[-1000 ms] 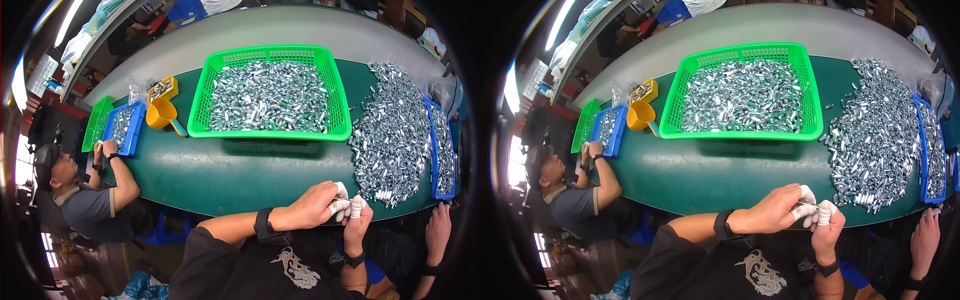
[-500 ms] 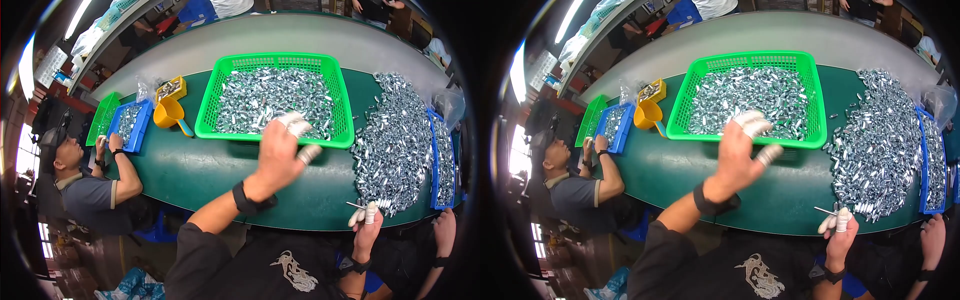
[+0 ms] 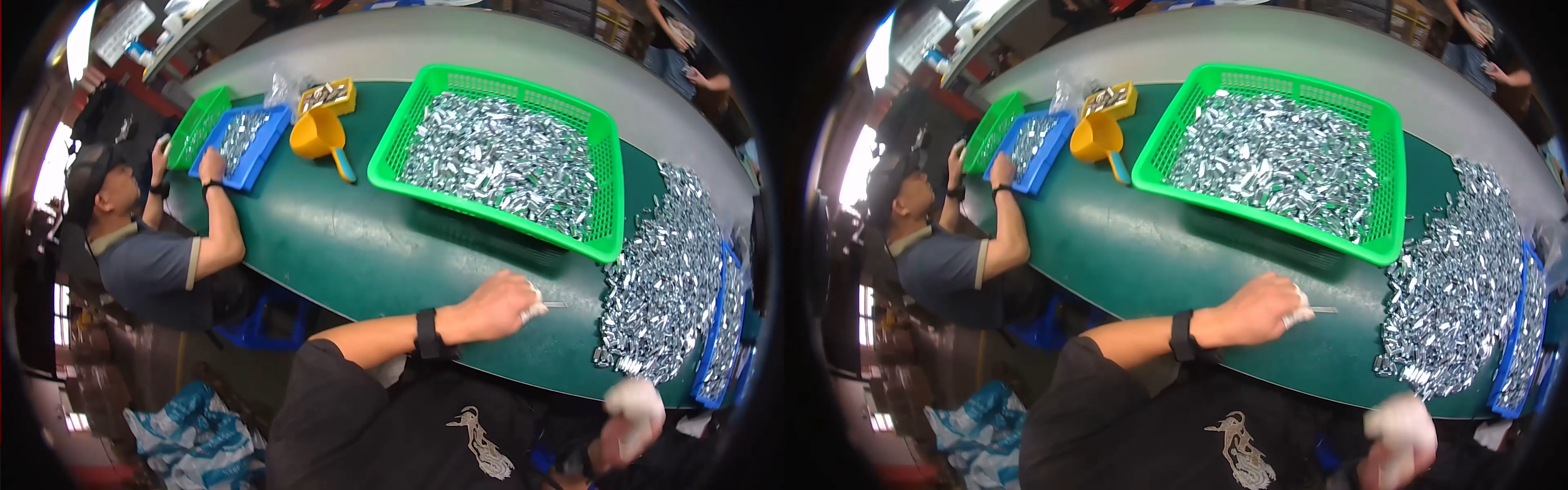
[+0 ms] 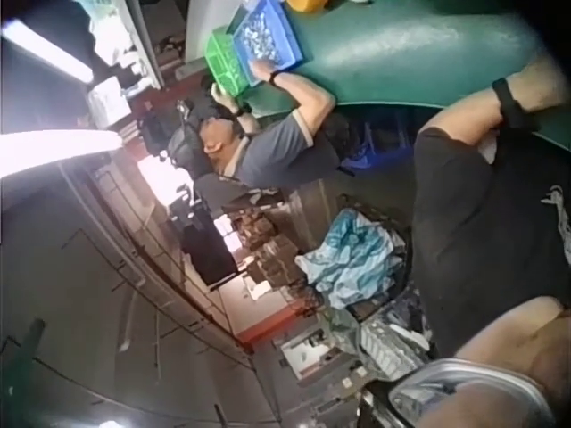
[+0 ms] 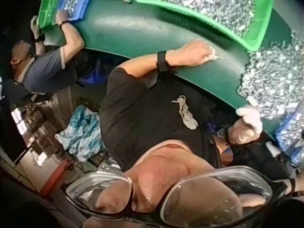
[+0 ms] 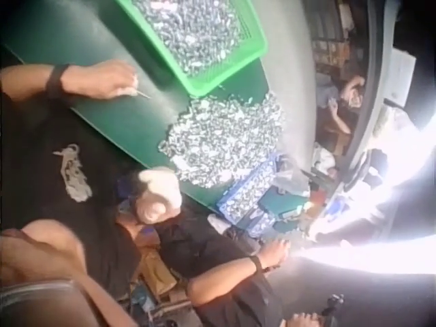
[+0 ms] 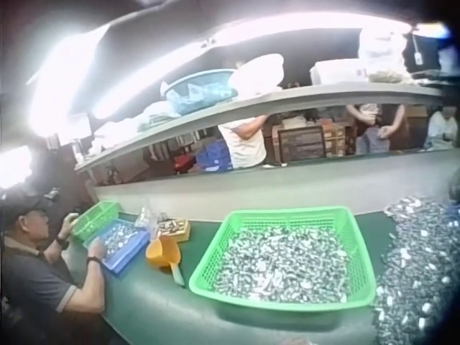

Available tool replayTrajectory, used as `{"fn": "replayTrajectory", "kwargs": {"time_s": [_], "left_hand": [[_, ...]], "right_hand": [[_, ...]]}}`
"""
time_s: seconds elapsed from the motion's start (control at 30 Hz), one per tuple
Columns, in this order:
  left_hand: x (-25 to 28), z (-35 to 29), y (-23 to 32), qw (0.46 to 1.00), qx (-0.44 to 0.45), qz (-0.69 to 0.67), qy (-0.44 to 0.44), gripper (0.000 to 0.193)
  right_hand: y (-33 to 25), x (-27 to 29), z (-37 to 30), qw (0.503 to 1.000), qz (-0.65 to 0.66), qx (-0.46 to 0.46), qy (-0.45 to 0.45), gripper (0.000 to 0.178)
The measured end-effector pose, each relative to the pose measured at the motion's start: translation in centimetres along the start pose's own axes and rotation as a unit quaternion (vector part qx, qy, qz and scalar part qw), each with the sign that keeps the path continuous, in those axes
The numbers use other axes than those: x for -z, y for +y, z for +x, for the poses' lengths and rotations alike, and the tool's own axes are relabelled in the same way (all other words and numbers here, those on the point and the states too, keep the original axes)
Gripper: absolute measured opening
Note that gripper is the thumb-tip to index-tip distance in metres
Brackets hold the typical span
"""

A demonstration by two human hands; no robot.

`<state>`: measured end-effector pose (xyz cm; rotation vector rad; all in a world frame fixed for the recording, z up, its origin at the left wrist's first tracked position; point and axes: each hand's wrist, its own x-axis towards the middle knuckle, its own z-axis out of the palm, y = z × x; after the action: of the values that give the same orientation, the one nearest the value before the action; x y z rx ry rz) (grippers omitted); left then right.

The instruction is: The person picks up a metal component and a metal rod, slides the component onto the rod, and then removes it. This process is repeated multiple times with different components from the pile.

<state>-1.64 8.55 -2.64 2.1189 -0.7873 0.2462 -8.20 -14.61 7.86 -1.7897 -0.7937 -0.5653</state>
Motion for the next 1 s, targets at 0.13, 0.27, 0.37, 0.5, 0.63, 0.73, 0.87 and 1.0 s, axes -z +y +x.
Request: {"fn": "replayTrajectory", "kwargs": {"time_s": [0.13,0.27,0.37,0.5,0.63,0.73,0.87,1.0], "left_hand": [[0.4,-1.1,-2.7,0.994,0.096,0.037,-0.018,0.019],[0.2,-1.9,-2.9,0.991,0.125,0.045,0.007,0.020],[-0.2,-2.1,-2.8,0.992,0.115,0.043,0.035,0.021],[-0.2,-2.2,-3.0,0.992,0.117,0.040,0.021,0.021],[-0.5,-2.2,-3.0,0.992,0.115,0.039,0.022,0.021],[-0.2,-2.2,-3.2,0.992,0.115,0.050,0.012,0.020],[-0.6,-1.9,-2.9,0.992,0.117,0.035,0.026,0.021],[-0.4,-2.1,-2.8,0.992,0.114,0.034,0.029,0.020]], "right_hand": [[2.2,0.9,1.0,0.999,-0.007,-0.005,-0.043,0.016],[2.7,0.5,2.1,0.997,-0.016,0.009,-0.073,0.014],[3.2,0.1,2.8,0.996,-0.026,0.021,-0.083,0.014],[3.7,0.2,3.5,0.995,-0.049,0.036,-0.080,0.012],[4.1,0.6,3.8,0.993,-0.077,0.047,-0.070,0.011],[4.4,0.7,4.0,0.992,-0.095,0.056,-0.062,0.010],[4.9,0.6,4.1,0.990,-0.111,0.067,-0.051,0.009],[5.1,0.3,3.7,0.988,-0.129,0.070,-0.040,0.008]]}}
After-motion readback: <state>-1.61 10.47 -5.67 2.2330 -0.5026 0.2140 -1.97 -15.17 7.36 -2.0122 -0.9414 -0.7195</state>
